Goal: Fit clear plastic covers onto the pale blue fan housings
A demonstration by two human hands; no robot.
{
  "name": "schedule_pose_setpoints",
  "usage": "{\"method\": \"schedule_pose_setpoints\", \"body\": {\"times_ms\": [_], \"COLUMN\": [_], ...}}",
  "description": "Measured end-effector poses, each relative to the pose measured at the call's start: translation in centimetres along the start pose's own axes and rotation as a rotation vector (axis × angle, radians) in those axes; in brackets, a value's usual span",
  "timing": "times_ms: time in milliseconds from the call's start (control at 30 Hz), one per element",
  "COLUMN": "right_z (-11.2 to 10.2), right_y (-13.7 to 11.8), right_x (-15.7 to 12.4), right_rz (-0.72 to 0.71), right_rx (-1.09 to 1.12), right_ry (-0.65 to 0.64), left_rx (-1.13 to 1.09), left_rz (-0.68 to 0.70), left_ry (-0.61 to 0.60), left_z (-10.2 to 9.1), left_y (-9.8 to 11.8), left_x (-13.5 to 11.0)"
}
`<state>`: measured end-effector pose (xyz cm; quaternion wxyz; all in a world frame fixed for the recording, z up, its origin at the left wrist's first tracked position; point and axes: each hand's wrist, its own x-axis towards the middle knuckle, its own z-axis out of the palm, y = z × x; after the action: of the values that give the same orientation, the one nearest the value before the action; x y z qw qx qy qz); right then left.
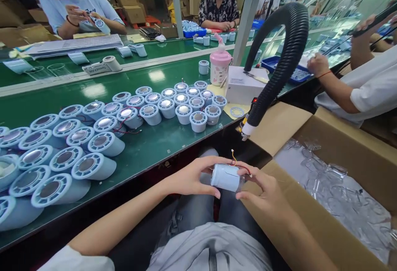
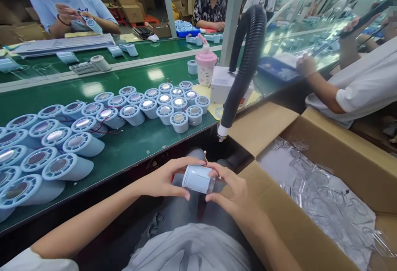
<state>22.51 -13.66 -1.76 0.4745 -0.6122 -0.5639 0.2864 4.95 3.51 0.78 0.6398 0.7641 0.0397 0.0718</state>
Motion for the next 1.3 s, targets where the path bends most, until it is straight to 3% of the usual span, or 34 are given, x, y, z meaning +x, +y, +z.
{"method": "schedule_pose_setpoints", "body": {"times_ms": [200, 400, 600, 900, 1300], "right_z": [-0.3, -0.1, 0.3, 1.0, 2.1], "right_y": [-2.9, -4.2, -4.4, -3.6, -4.0], "right_x": [-0.2, 0.3, 0.8, 0.9, 1.2], "right_rz": [0.148, 0.298, 0.393, 0.546, 0.782], "right_rx": [0.138, 0.366, 0.584, 0.695, 0.864], "right_ry": [-0.105, -0.143, -0.194, -0.171, -0.238], "left_rx": [0.106, 0.142, 0.131, 0.140, 0.053], "left_rz": [0.160, 0.198, 0.192, 0.171, 0.132], "left_ry": [0.022, 0.046, 0.049, 0.060, 0.075], "left_z": [0.2, 0.2, 0.4, 0.4, 0.7], "left_y": [1.4, 2.0, 2.2, 2.2, 1.9], "left_x": [-1.8, -2.5, -2.9, -3.3, -3.7]}}
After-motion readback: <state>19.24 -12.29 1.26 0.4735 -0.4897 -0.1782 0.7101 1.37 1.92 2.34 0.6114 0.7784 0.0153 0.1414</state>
